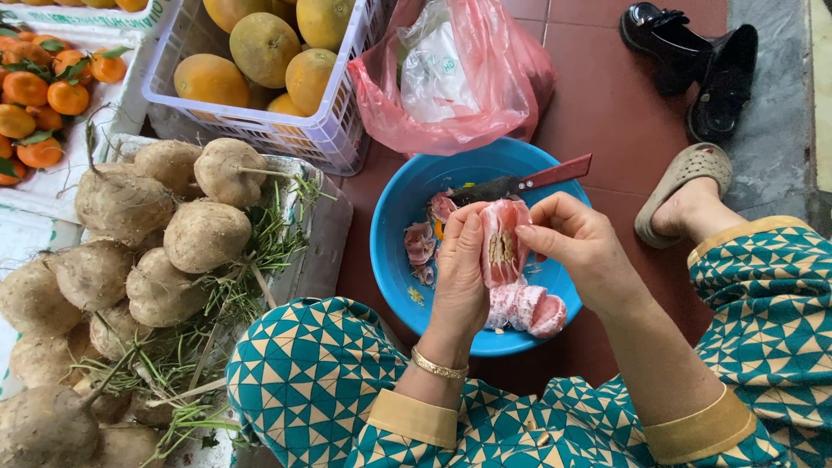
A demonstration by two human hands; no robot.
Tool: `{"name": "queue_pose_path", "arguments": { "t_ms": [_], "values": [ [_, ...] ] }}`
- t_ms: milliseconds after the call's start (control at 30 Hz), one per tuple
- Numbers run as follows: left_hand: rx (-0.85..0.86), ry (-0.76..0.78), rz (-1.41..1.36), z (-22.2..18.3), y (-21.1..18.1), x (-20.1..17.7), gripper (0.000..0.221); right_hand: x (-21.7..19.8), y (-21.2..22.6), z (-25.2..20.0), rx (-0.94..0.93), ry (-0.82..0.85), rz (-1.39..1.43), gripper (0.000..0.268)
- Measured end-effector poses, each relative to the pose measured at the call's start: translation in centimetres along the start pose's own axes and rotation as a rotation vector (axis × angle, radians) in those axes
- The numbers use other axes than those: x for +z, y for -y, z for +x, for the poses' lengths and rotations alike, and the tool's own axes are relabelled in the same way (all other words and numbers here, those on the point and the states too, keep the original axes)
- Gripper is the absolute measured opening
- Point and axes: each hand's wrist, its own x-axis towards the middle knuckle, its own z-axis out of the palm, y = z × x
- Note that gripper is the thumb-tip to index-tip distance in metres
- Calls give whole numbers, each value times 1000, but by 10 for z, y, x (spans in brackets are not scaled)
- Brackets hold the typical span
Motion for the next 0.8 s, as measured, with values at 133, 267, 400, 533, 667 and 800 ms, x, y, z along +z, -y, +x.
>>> {"name": "queue_pose_path", "arguments": {
  "t_ms": [133, 267, 400, 533, 667, 800],
  "values": [
    [19, 32, 125, -8, -18, 16, 46, 4, 9, -2, -35, -15, -1, 14],
    [-30, -6, 134, -10, -17, 22, 45, 0, 7, 4, -31, 9, -47, 14],
    [22, -101, 77, -8, -20, 28, 38, -3, 0, 7, -61, -45, -117, 25],
    [44, -158, 43, -3, -16, 22, 34, 7, 16, -15, -86, -57, -323, 19],
    [68, -219, 59, 1, -8, 20, 39, 13, 3, -14, -439, 29, -648, 11],
    [91, -258, 35, 0, -11, 21, 38, 13, -1, -15, -433, -11, -632, 12]
  ]
}}
